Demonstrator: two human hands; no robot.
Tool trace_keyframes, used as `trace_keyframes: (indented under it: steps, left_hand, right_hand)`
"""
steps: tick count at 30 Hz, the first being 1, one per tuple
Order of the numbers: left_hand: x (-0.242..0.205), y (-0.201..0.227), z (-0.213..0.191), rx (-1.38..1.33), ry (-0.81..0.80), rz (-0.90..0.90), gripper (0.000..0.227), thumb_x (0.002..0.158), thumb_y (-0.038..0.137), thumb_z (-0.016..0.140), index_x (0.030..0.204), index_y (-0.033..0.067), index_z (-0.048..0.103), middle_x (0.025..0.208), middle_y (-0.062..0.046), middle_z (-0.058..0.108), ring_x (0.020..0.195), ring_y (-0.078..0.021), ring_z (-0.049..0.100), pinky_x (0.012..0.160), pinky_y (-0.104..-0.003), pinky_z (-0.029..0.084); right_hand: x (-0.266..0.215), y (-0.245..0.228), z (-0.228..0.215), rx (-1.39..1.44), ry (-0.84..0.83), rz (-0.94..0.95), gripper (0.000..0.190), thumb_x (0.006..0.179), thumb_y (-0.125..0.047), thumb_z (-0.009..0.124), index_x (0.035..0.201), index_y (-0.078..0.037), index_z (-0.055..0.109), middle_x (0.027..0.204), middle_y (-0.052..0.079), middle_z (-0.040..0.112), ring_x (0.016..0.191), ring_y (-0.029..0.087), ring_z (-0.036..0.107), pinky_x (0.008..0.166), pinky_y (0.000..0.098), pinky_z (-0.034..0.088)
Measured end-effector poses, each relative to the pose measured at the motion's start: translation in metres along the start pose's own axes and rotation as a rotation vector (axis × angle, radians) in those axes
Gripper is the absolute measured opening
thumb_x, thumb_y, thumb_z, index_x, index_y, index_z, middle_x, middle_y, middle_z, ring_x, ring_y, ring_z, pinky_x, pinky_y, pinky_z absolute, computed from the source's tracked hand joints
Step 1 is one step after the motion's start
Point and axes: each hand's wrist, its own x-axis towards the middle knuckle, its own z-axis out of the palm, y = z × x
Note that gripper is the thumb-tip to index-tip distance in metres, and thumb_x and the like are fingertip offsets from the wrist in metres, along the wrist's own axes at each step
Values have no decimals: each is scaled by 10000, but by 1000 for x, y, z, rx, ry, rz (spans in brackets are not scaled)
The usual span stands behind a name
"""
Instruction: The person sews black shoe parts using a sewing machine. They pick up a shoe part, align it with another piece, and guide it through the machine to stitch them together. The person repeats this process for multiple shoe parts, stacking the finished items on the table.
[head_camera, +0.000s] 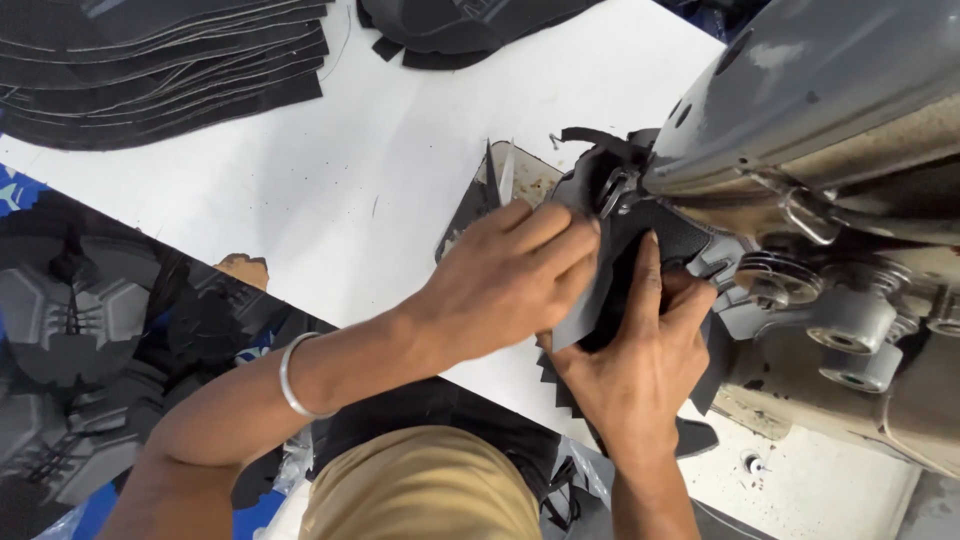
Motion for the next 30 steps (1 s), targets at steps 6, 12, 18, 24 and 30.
trace_keyframes:
  steps: [6,12,18,24,30]
  left_hand:
    - [-3,-3,2,-371,66,-174,310,850,28,707,1153,-35,721,1077,-75,630,964,-205,611,793,-309,554]
    - [-10,2,5,-258,98,-131,177,967,24,725,1136,-27,729,1020,-48,584,914,-182,586,709,-310,504]
    - [-13,-2,8,-88,79,4,223,883,37,754,1097,-25,746,1068,-4,590,939,-146,587,701,-276,475]
    - [-8,-13,9,-142,54,5,137,842,81,757,972,38,747,1127,5,621,1021,-155,581,744,-274,510]
    - [-3,-22,5,-95,-43,34,64,810,89,759,837,84,702,1033,40,578,1010,-143,570,754,-271,527]
  right_hand:
    - [1,8,-7,90,-36,-25,1156,552,-530,949,1462,43,526,1109,214,497,904,366,600,720,455,533]
    - [-1,15,-4,152,-71,-14,1184,529,-497,937,1490,38,498,1129,200,486,928,356,588,744,447,533]
    - [-3,12,2,190,-78,6,1177,501,-371,909,1523,9,466,1127,196,468,932,349,560,753,446,522]
    - [-8,-1,4,254,-70,45,1190,529,-382,921,1532,31,433,1156,212,444,950,358,561,767,438,524]
    - [-8,-17,7,293,-39,84,1208,586,-396,979,1536,73,398,1175,210,427,1007,349,530,810,419,514]
